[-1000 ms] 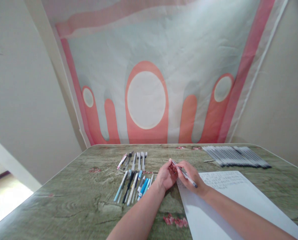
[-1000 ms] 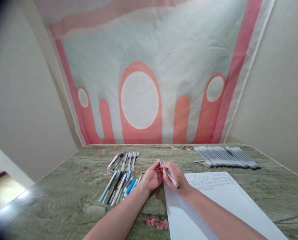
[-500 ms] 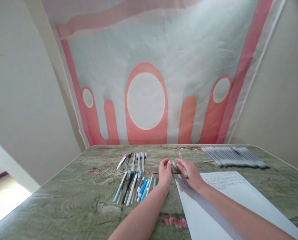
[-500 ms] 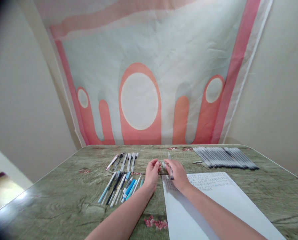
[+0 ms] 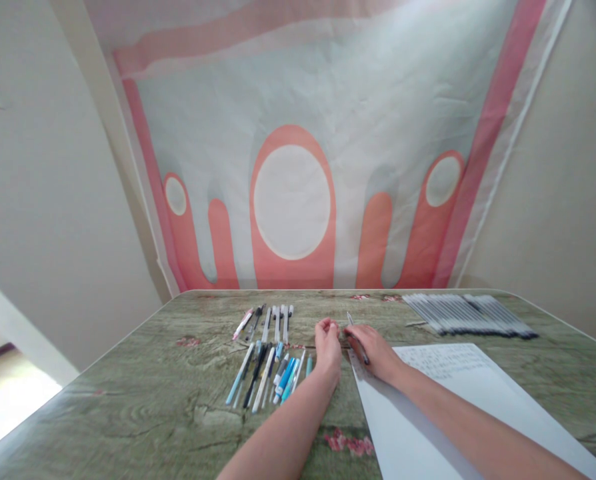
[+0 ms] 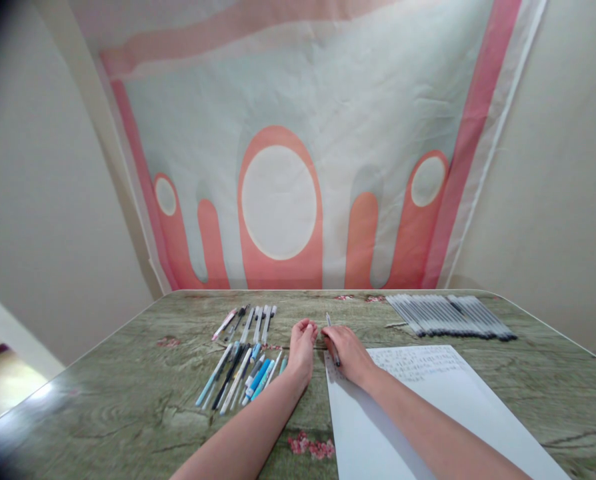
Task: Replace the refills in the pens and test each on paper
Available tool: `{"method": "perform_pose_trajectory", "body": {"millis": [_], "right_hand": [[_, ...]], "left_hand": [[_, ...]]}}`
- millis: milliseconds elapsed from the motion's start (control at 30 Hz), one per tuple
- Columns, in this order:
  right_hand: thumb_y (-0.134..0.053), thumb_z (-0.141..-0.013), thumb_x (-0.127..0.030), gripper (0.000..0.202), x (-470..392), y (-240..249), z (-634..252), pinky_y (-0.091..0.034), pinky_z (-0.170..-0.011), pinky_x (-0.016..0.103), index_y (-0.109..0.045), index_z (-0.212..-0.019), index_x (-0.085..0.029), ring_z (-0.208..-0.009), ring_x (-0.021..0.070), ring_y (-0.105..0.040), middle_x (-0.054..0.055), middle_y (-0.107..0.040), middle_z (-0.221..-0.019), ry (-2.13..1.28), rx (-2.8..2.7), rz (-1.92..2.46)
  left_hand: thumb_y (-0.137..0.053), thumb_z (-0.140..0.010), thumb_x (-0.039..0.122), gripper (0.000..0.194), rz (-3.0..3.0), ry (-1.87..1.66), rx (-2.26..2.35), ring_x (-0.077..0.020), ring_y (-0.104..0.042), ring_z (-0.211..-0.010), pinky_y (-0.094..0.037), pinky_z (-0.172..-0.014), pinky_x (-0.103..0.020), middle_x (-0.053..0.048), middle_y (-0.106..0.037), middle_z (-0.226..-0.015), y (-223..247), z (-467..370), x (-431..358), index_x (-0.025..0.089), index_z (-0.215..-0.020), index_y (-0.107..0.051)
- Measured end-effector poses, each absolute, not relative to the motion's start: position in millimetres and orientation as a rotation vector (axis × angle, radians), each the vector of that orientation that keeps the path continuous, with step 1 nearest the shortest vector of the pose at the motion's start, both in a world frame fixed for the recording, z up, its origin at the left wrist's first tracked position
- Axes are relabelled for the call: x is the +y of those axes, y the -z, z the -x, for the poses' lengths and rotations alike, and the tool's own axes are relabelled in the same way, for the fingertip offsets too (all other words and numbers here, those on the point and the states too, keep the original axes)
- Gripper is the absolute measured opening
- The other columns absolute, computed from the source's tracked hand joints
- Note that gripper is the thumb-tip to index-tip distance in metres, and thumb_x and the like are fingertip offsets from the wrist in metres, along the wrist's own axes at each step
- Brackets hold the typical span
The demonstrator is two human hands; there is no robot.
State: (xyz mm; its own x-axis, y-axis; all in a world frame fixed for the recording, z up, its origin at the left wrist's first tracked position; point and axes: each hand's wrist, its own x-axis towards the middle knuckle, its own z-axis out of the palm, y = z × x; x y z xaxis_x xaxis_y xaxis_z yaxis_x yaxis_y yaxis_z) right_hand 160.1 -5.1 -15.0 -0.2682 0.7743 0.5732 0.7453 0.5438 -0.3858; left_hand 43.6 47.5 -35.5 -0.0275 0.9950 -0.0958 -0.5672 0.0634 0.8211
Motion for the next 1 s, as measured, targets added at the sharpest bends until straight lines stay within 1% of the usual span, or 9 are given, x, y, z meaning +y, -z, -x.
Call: {"method": "perform_pose_trajectory", "body": {"millis": [100, 200, 267, 333, 433, 567, 667, 833, 1000], "right_hand": [[-0.042, -0.083, -0.014, 0.034, -9.0, 10.3, -159.4, -0.045, -0.084, 0.039, -0.05, -0.115, -0.02, -0.098, 0.0208, -0.054, 0.008, -0.059, -0.106, -0.076, -1.984, 1.198], [-0.038, -0.086, -0.015, 0.034, -12.0, 6.1, -156.3, -0.043, -0.089, 0.041, -0.049, -0.117, -0.022, -0.102, 0.0204, -0.053, 0.009, -0.058, -0.109, -0.067, -1.951, 1.132], [-0.038, -0.086, -0.016, 0.034, -12.7, 5.1, -154.1, -0.043, -0.09, 0.043, -0.049, -0.118, -0.022, -0.104, 0.021, -0.052, 0.009, -0.057, -0.111, -0.045, -1.956, 1.089], [-0.038, -0.086, -0.017, 0.035, -12.7, 5.3, -152.5, -0.043, -0.091, 0.044, -0.049, -0.119, -0.022, -0.105, 0.0215, -0.051, 0.009, -0.057, -0.111, -0.018, -1.966, 1.063], [-0.037, -0.087, -0.018, 0.034, -12.9, 5.2, -151.2, -0.042, -0.092, 0.044, -0.049, -0.119, -0.023, -0.107, 0.0213, -0.051, 0.009, -0.058, -0.112, 0.02, -1.972, 1.052], [-0.038, -0.087, -0.02, 0.035, -16.5, 1.1, -151.0, -0.04, -0.094, 0.045, -0.046, -0.121, -0.024, -0.111, 0.0218, -0.047, 0.008, -0.056, -0.114, 0.061, -1.963, 1.053], [-0.04, -0.087, -0.02, 0.036, -20.7, -2.2, -152.4, -0.041, -0.091, 0.044, -0.047, -0.122, -0.023, -0.103, 0.022, -0.05, 0.008, -0.058, -0.107, 0.085, -1.932, 1.031], [-0.04, -0.086, -0.019, 0.029, -25.0, -3.3, -153.8, -0.044, -0.079, 0.041, -0.055, -0.11, -0.023, -0.089, 0.0211, -0.052, 0.007, -0.059, -0.093, 0.092, -1.863, 0.991], [-0.04, -0.085, -0.02, 0.021, -24.8, -2.5, -150.8, -0.044, -0.077, 0.039, -0.056, -0.1, -0.021, -0.084, 0.0203, -0.053, 0.006, -0.06, -0.087, 0.074, -1.839, 1.007]], "left_hand": [[-0.058, -0.074, 0.009, 0.018, -0.684, -1.369, 0.816, -0.0105, -0.057, -0.076, -0.042, -0.074, -0.021, -0.003, -0.059, -0.084, 33.7, -44.1, 46.1, 0.017, -0.089, -0.052], [-0.061, -0.074, 0.016, 0.018, -0.669, -1.238, 0.714, -0.0108, -0.058, -0.069, -0.044, -0.068, -0.022, -0.003, -0.061, -0.081, 28.2, -44.2, 41.7, 0.015, -0.091, -0.054], [-0.062, -0.073, 0.02, 0.016, -0.645, -1.141, 0.622, -0.0107, -0.058, -0.065, -0.044, -0.063, -0.022, -0.004, -0.062, -0.076, 24.3, -43.7, 38.8, 0.014, -0.088, -0.057], [-0.063, -0.071, 0.018, 0.016, -0.617, -1.087, 0.571, -0.0105, -0.058, -0.063, -0.044, -0.061, -0.021, -0.005, -0.063, -0.076, 21.4, -42.8, 37.0, 0.013, -0.085, -0.059], [-0.064, -0.068, 0.012, 0.017, -0.559, -1.084, 0.556, -0.01, -0.059, -0.064, -0.045, -0.062, -0.02, -0.005, -0.064, -0.078, 20.1, -41.6, 37.1, 0.013, -0.085, -0.059], [-0.062, -0.07, 0.011, 0.011, -0.477, -1.116, 0.513, -0.0085, -0.057, -0.059, -0.046, -0.059, -0.019, -0.002, -0.062, -0.071, 21.6, -40.2, 41.0, 0.013, -0.08, -0.057], [-0.06, -0.073, 0.01, 0.007, -0.398, -1.155, 0.513, -0.0067, -0.056, -0.056, -0.045, -0.056, -0.016, 0.0, -0.06, -0.065, 20.6, -38.5, 44.2, 0.014, -0.076, -0.055], [-0.056, -0.077, 0.014, 0.003, -0.326, -1.165, 0.549, -0.0063, -0.057, -0.057, -0.045, -0.055, -0.015, -0.001, -0.059, -0.065, 15.5, -36.1, 45.8, 0.013, -0.075, -0.055], [-0.06, -0.074, 0.013, 0.006, -0.344, -1.168, 0.533, -0.0057, -0.055, -0.053, -0.044, -0.053, -0.015, 0.0, -0.059, -0.063, 16.4, -37.1, 45.2, 0.013, -0.076, -0.054]]}}
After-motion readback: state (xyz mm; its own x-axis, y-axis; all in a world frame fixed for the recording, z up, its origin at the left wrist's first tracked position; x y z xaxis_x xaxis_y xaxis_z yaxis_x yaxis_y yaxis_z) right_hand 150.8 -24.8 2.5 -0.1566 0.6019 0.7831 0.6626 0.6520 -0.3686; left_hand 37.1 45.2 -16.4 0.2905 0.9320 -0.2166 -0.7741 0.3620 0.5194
